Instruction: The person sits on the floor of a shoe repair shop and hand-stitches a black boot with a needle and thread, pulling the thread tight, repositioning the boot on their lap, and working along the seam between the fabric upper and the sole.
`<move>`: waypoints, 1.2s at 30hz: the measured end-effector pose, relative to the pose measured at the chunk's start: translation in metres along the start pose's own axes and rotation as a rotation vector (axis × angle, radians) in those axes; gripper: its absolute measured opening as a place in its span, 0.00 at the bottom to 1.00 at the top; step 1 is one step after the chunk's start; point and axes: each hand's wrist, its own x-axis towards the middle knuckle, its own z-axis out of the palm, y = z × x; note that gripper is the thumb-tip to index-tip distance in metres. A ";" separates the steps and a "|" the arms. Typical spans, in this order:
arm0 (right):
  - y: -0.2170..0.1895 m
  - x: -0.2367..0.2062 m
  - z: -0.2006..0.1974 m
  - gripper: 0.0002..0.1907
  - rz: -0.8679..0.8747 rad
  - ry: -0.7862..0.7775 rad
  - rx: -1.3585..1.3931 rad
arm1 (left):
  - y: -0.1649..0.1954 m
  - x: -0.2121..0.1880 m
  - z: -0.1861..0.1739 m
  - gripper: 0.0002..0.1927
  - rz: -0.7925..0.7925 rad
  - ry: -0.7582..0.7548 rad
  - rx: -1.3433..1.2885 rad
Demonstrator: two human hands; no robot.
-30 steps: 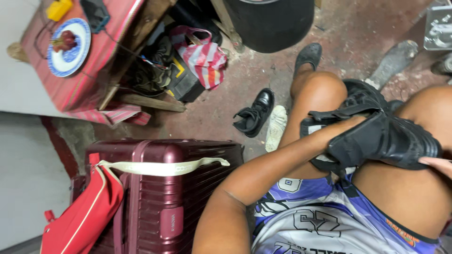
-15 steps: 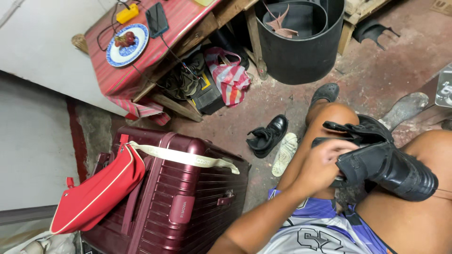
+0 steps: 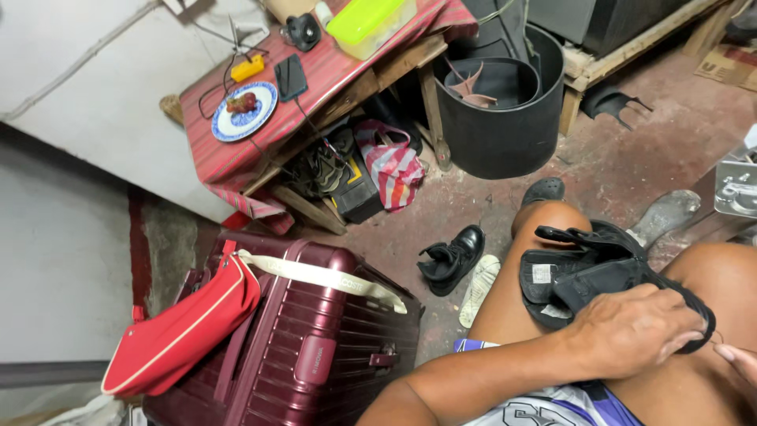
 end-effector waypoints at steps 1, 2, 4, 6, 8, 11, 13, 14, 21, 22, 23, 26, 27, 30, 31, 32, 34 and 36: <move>0.002 -0.002 0.000 0.17 -0.001 0.001 0.005 | -0.004 -0.002 0.006 0.08 -0.008 -0.003 -0.029; 0.004 -0.002 -0.001 0.18 0.004 -0.001 0.005 | -0.008 -0.003 0.008 0.08 -0.017 -0.006 -0.058; 0.010 -0.001 -0.004 0.18 0.006 -0.001 0.003 | -0.013 -0.002 0.006 0.07 -0.027 0.008 -0.112; 0.016 0.003 -0.015 0.19 0.003 0.007 0.001 | -0.013 0.004 0.001 0.06 -0.042 0.044 -0.194; 0.028 0.004 -0.031 0.19 0.016 0.014 -0.018 | -0.013 0.017 0.001 0.05 -0.060 0.127 -0.279; 0.062 -0.006 -0.053 0.20 0.051 0.025 -0.124 | -0.013 0.036 0.015 0.11 -0.116 0.204 -0.441; 0.081 -0.018 -0.051 0.21 0.035 0.044 0.015 | -0.013 0.043 0.034 0.15 -0.179 0.068 -0.362; 0.090 -0.020 -0.047 0.27 0.125 -0.056 0.191 | -0.011 0.046 0.044 0.16 -0.318 -0.032 -0.475; 0.120 -0.006 -0.020 0.29 -0.008 0.120 0.266 | -0.001 0.068 0.078 0.24 -0.044 -0.055 -0.160; 0.120 -0.005 -0.022 0.29 0.004 0.101 0.278 | 0.003 0.070 0.079 0.22 -0.051 -0.069 -0.148; 0.118 -0.009 -0.022 0.29 0.005 0.096 0.287 | 0.004 0.070 0.081 0.19 -0.052 -0.084 -0.138; 0.117 -0.013 -0.026 0.29 -0.003 0.113 0.302 | 0.003 0.073 0.092 0.10 -0.044 -0.091 -0.103; 0.117 -0.014 -0.025 0.29 -0.003 0.111 0.314 | -0.001 0.071 0.096 0.07 -0.051 -0.096 -0.086; 0.119 -0.012 -0.019 0.19 -0.092 0.063 0.320 | -0.012 0.064 0.106 0.05 -0.091 -0.133 -0.187; 0.118 -0.011 -0.016 0.16 -0.135 0.029 0.322 | -0.014 0.061 0.108 0.04 -0.085 -0.112 -0.189; 0.115 -0.011 -0.011 0.16 -0.214 0.080 0.382 | -0.015 0.059 0.109 0.03 -0.079 -0.091 -0.191; 0.110 -0.010 -0.001 0.18 -0.377 0.193 0.494 | -0.016 0.058 0.106 0.02 -0.171 -0.074 -0.316; 0.109 -0.015 0.008 0.23 -0.282 0.347 0.614 | -0.015 0.062 0.100 0.01 -0.391 -0.101 -0.565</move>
